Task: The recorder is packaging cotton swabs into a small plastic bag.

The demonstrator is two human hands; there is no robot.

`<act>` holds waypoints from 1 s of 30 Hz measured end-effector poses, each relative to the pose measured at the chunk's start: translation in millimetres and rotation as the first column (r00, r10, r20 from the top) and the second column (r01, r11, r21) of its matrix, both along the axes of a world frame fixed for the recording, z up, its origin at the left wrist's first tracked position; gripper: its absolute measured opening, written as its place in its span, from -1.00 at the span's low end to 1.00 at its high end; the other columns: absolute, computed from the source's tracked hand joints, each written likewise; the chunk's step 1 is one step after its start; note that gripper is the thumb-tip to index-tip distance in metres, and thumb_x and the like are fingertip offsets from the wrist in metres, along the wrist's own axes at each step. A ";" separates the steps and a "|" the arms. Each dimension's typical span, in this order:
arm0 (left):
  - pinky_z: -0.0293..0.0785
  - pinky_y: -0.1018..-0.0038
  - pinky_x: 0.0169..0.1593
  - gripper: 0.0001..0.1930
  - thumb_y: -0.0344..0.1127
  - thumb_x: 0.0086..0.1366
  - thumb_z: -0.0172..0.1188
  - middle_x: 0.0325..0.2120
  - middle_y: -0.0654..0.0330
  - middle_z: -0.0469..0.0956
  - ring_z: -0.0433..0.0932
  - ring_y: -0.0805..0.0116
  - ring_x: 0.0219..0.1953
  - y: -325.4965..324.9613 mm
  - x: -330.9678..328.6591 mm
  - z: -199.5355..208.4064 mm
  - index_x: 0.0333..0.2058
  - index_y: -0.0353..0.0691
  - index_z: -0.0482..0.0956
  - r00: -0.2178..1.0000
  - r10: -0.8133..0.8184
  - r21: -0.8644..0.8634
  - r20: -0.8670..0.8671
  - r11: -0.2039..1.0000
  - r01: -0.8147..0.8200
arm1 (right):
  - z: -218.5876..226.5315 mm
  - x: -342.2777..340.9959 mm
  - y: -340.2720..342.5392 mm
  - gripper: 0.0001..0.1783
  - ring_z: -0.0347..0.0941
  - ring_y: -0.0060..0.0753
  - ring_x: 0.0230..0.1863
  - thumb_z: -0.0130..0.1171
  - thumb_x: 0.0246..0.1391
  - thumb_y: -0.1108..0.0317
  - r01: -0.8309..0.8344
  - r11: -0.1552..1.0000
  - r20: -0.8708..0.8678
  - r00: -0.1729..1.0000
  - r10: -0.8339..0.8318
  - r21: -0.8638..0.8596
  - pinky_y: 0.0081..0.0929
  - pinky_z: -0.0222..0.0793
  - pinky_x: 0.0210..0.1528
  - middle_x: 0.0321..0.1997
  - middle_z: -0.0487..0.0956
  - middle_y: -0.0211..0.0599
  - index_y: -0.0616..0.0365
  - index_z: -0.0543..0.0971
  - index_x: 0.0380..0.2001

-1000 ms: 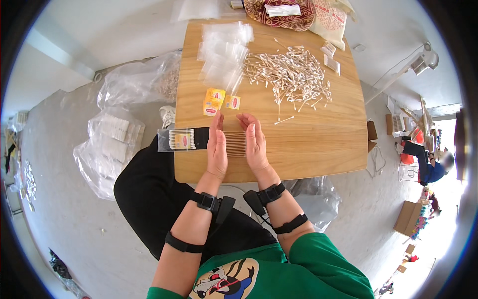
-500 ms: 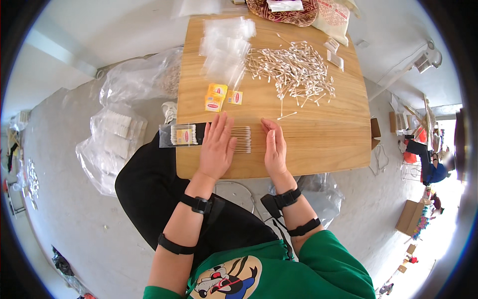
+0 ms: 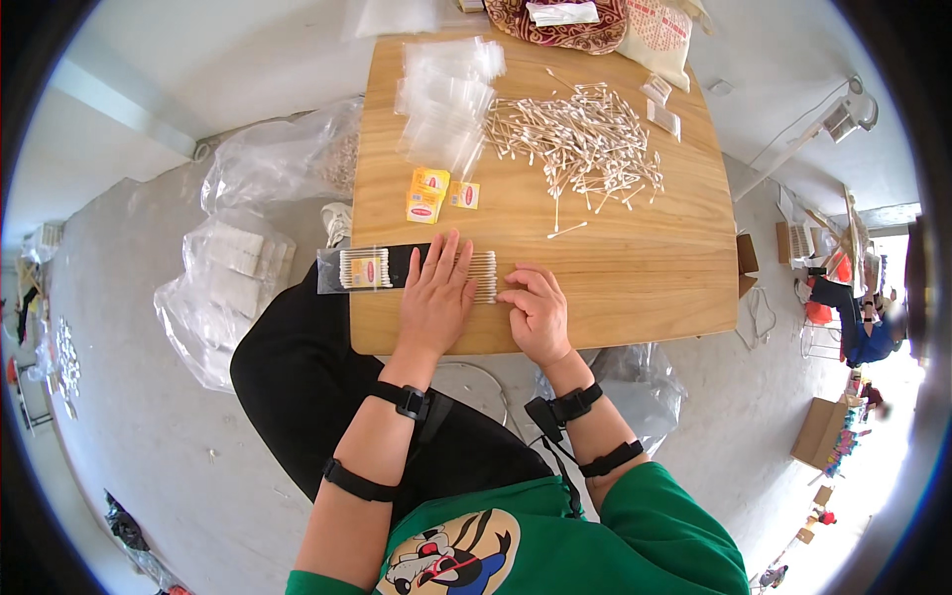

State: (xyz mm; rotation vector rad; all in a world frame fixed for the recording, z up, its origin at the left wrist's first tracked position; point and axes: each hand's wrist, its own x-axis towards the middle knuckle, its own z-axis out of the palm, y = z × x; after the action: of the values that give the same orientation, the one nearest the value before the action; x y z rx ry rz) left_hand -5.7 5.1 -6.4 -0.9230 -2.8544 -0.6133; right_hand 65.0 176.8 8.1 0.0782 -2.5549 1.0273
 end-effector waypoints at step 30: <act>0.04 0.11 0.40 -0.46 -0.15 0.40 0.02 0.36 0.14 0.20 0.16 0.16 0.40 0.6 -0.3 -2.5 0.32 -0.11 0.28 1.000 0.002 0.004 -0.021 1.000 -0.002 | 1.9 -4.7 -3.0 -0.67 0.48 -0.07 0.01 0.06 -0.26 0.62 0.044 0.998 -0.003 0.999 -0.044 0.035 -0.23 0.43 0.06 -0.19 0.56 -0.23 0.15 0.66 -0.36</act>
State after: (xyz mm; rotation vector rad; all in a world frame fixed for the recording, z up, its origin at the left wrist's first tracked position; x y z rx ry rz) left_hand -5.9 5.7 -8.9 -0.9201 -2.8347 -0.6054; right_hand 60.3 173.9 10.0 0.0323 -2.5611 0.9658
